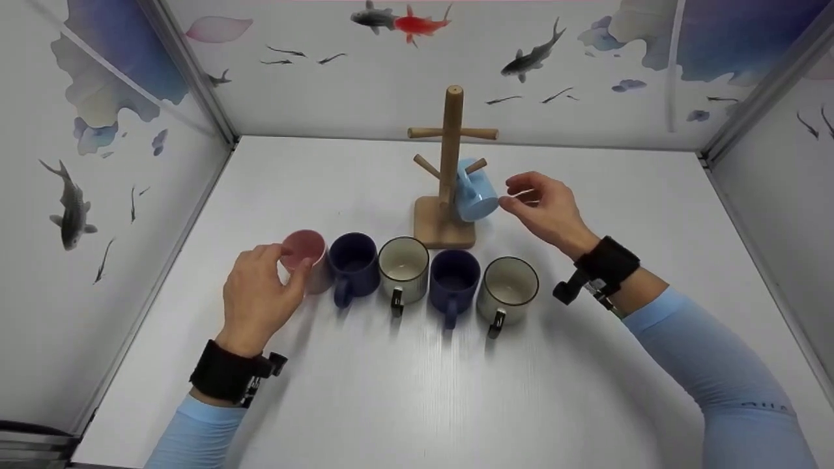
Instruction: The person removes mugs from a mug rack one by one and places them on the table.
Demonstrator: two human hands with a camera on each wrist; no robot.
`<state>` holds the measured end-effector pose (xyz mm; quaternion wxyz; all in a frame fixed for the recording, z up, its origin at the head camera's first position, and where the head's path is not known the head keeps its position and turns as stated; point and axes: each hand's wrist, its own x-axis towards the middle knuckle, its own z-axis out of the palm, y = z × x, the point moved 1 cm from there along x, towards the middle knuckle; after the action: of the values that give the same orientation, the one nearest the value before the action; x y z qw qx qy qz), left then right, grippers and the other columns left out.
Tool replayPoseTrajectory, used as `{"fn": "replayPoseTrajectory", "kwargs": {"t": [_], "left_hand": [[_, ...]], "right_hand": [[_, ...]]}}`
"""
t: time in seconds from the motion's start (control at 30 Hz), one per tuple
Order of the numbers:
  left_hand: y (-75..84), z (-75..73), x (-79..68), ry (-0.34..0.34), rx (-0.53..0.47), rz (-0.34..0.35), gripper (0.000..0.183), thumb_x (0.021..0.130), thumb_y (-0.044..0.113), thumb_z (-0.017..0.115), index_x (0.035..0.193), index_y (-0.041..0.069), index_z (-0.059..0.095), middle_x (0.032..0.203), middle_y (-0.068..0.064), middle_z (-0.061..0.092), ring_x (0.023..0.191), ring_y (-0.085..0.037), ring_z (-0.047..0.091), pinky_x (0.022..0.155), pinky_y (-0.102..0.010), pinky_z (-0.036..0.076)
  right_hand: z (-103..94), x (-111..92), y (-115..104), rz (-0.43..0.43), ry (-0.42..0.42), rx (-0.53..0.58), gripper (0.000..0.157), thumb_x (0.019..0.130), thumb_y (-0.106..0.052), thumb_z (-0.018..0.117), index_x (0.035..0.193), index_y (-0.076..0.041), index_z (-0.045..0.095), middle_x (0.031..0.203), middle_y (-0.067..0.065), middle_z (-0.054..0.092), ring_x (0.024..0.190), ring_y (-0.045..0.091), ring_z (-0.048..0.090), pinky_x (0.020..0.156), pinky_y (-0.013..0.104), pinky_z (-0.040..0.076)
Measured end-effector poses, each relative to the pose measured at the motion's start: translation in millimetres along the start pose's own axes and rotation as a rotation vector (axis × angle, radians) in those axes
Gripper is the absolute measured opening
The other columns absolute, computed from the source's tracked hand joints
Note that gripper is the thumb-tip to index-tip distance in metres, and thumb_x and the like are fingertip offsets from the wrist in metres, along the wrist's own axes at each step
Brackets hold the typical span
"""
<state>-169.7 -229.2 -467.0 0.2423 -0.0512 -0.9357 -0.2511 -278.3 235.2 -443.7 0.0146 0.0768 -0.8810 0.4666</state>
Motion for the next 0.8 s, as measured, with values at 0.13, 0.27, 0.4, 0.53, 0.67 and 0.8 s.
{"fn": "replayPoseTrajectory", "kwargs": {"t": [0.13,0.27,0.4,0.53,0.67,0.8], "left_hand": [[7.7,1.9,4.9,-0.006,-0.019,0.03,0.035,0.098,0.029,0.085,0.111,-0.003,0.079,0.107,-0.024,0.082,0.101,-0.049,0.074,0.075,-0.064,0.061],[15.9,5.4,7.5,-0.018,-0.027,0.058,0.034,0.096,0.03,0.086,0.111,0.001,0.078,0.107,-0.022,0.081,0.1,-0.047,0.073,0.076,-0.063,0.062],[23.4,10.7,5.3,-0.032,-0.037,0.1,0.031,0.096,0.031,0.086,0.107,0.004,0.079,0.104,-0.018,0.081,0.096,-0.043,0.073,0.076,-0.06,0.062],[31.8,15.1,1.6,-0.064,-0.034,0.144,0.031,0.097,0.033,0.085,0.108,0.004,0.08,0.106,-0.017,0.082,0.103,-0.041,0.075,0.082,-0.057,0.064],[38.8,17.4,-1.9,-0.08,-0.028,0.182,0.032,0.099,0.034,0.084,0.111,0.004,0.08,0.107,-0.017,0.083,0.108,-0.04,0.076,0.087,-0.056,0.066],[42.2,19.2,-4.4,-0.079,-0.038,0.206,0.033,0.099,0.032,0.084,0.113,0.003,0.08,0.107,-0.017,0.084,0.108,-0.038,0.076,0.089,-0.054,0.066]], "right_hand": [[-0.1,8,5,0.046,-0.006,-0.026,0.048,0.104,-0.035,0.077,0.143,-0.007,0.069,0.139,0.017,0.074,0.125,0.036,0.074,0.095,0.026,0.056],[2.4,18,9,0.119,-0.035,-0.035,0.059,0.104,-0.044,0.076,0.15,-0.008,0.064,0.145,0.018,0.071,0.132,0.037,0.071,0.104,0.041,0.057],[7.5,30,12,0.201,-0.098,-0.014,0.073,0.104,-0.052,0.074,0.159,-0.007,0.056,0.156,0.019,0.064,0.142,0.036,0.064,0.116,0.05,0.053],[10.8,42,13,0.27,-0.148,0.055,0.081,0.104,-0.056,0.072,0.163,-0.005,0.049,0.161,0.022,0.059,0.143,0.037,0.061,0.121,0.051,0.051],[14.3,53,13,0.323,-0.169,0.124,0.089,0.104,-0.058,0.073,0.166,-0.003,0.043,0.165,0.023,0.055,0.144,0.038,0.062,0.126,0.052,0.051],[19.2,62,11,0.377,-0.182,0.142,0.094,0.103,-0.06,0.073,0.169,-0.001,0.039,0.169,0.024,0.051,0.148,0.039,0.061,0.129,0.052,0.051]]}}
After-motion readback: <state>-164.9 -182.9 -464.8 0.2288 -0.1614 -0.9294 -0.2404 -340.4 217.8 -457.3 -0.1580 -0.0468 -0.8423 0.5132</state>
